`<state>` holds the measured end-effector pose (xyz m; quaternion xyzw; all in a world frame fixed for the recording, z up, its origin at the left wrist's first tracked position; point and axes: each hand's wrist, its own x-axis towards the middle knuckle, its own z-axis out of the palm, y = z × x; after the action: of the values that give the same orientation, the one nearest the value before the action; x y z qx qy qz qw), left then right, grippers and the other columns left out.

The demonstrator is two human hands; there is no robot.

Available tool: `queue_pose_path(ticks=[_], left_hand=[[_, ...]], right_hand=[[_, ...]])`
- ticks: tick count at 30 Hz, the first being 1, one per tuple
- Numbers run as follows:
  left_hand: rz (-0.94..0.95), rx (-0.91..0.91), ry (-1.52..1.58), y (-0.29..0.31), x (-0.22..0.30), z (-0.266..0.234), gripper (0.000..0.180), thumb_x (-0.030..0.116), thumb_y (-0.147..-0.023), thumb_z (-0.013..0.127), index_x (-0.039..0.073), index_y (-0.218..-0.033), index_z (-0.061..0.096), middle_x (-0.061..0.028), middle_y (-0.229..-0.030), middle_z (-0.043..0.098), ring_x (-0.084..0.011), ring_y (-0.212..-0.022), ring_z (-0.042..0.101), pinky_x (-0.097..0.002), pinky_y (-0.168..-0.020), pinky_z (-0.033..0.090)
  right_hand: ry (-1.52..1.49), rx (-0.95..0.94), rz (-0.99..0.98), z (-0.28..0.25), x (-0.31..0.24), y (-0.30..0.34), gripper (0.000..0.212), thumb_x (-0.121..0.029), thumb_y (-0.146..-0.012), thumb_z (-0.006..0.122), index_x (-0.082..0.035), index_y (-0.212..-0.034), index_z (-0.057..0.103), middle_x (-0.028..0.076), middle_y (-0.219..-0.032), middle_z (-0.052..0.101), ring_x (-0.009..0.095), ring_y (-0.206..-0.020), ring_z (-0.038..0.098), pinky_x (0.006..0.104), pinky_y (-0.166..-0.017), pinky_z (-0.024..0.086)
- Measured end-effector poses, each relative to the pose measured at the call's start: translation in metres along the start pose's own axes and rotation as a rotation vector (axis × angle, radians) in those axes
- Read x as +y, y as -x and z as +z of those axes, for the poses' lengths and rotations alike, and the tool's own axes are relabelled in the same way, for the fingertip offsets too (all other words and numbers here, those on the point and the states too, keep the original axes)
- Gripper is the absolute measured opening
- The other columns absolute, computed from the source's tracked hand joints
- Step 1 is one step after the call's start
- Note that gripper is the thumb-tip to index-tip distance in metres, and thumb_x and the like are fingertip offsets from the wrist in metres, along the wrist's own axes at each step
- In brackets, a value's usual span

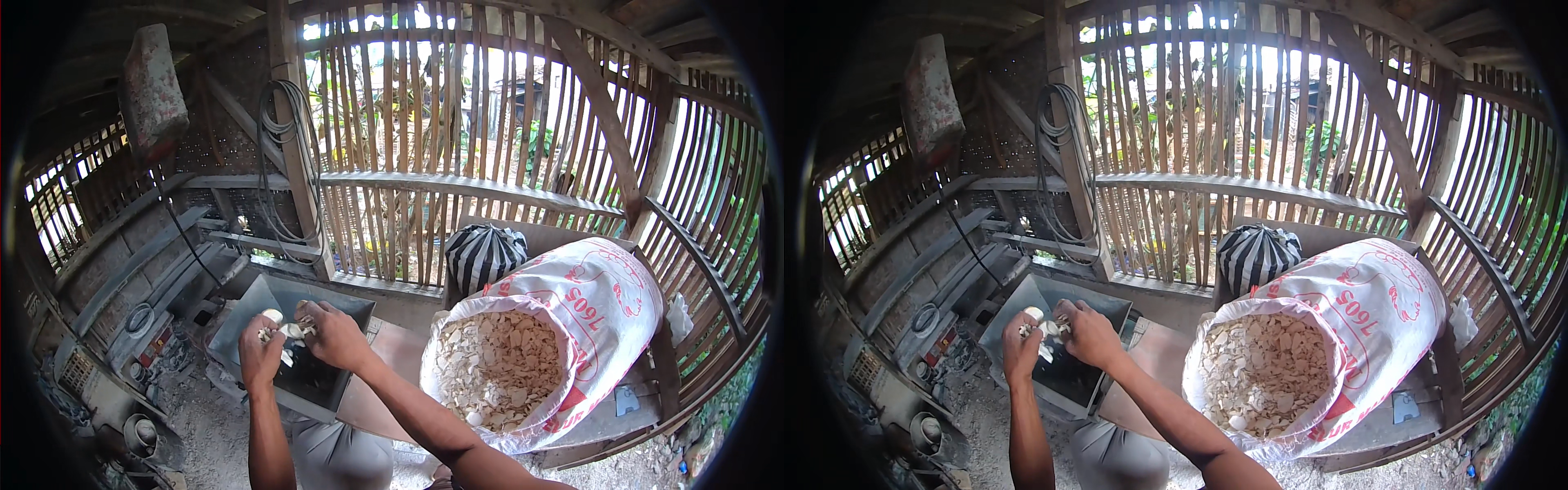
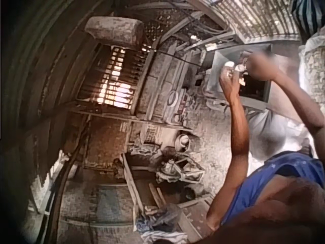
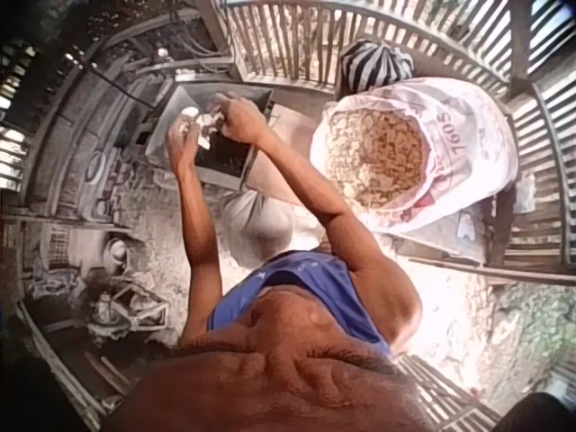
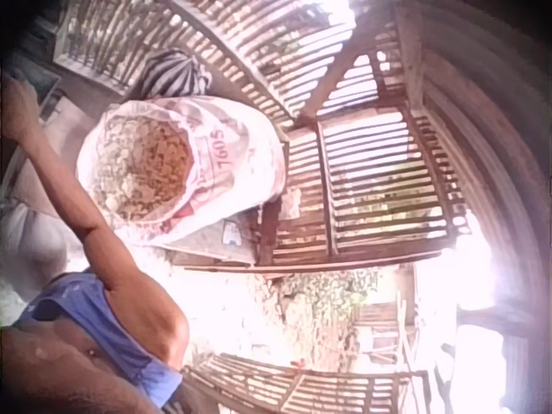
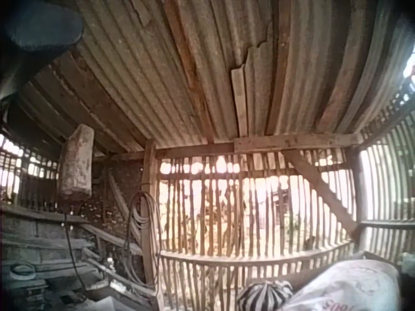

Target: The person picks up handfuls of dried cassava chips from a large sack and places them into a metal hopper by hand.

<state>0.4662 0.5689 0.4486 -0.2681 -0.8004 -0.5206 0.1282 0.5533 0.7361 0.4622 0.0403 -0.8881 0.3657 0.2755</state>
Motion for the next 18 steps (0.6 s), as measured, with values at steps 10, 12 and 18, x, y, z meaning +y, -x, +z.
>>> queue_pose_path(ticks=[10, 12, 18], left_hand=[[-0.089, 0.049, 0.076, 0.001, 0.004, 0.002, 0.016, 0.012, -0.078, 0.059, -0.005, -0.080, 0.061, -0.0169, -0.072, 0.062, -0.0289, -0.065, 0.059, -0.0397, -0.066, 0.047], [-0.054, 0.059, 0.069, 0.001, -0.002, 0.002, 0.018, 0.013, -0.079, 0.058, -0.005, -0.080, 0.061, -0.0172, -0.073, 0.062, -0.0288, -0.065, 0.059, -0.0399, -0.066, 0.047], [-0.030, 0.050, 0.035, 0.002, 0.006, 0.005, 0.023, 0.018, -0.082, 0.060, -0.005, -0.080, 0.063, -0.0189, -0.075, 0.065, -0.0304, -0.067, 0.062, -0.0417, -0.067, 0.047]], right_hand=[[0.018, 0.016, 0.022, 0.004, 0.000, -0.002, 0.028, -0.023, -0.090, 0.066, -0.003, -0.108, 0.057, 0.023, -0.087, 0.068, 0.044, -0.087, 0.065, 0.0530, -0.075, 0.050], [0.025, 0.014, 0.013, 0.006, 0.000, -0.002, 0.028, -0.023, -0.091, 0.065, -0.003, -0.108, 0.057, 0.023, -0.088, 0.068, 0.044, -0.088, 0.065, 0.0527, -0.075, 0.050], [0.031, 0.036, -0.044, 0.007, 0.009, -0.002, 0.026, -0.022, -0.091, 0.064, -0.005, -0.108, 0.057, 0.019, -0.090, 0.069, 0.041, -0.090, 0.066, 0.0508, -0.076, 0.050]])
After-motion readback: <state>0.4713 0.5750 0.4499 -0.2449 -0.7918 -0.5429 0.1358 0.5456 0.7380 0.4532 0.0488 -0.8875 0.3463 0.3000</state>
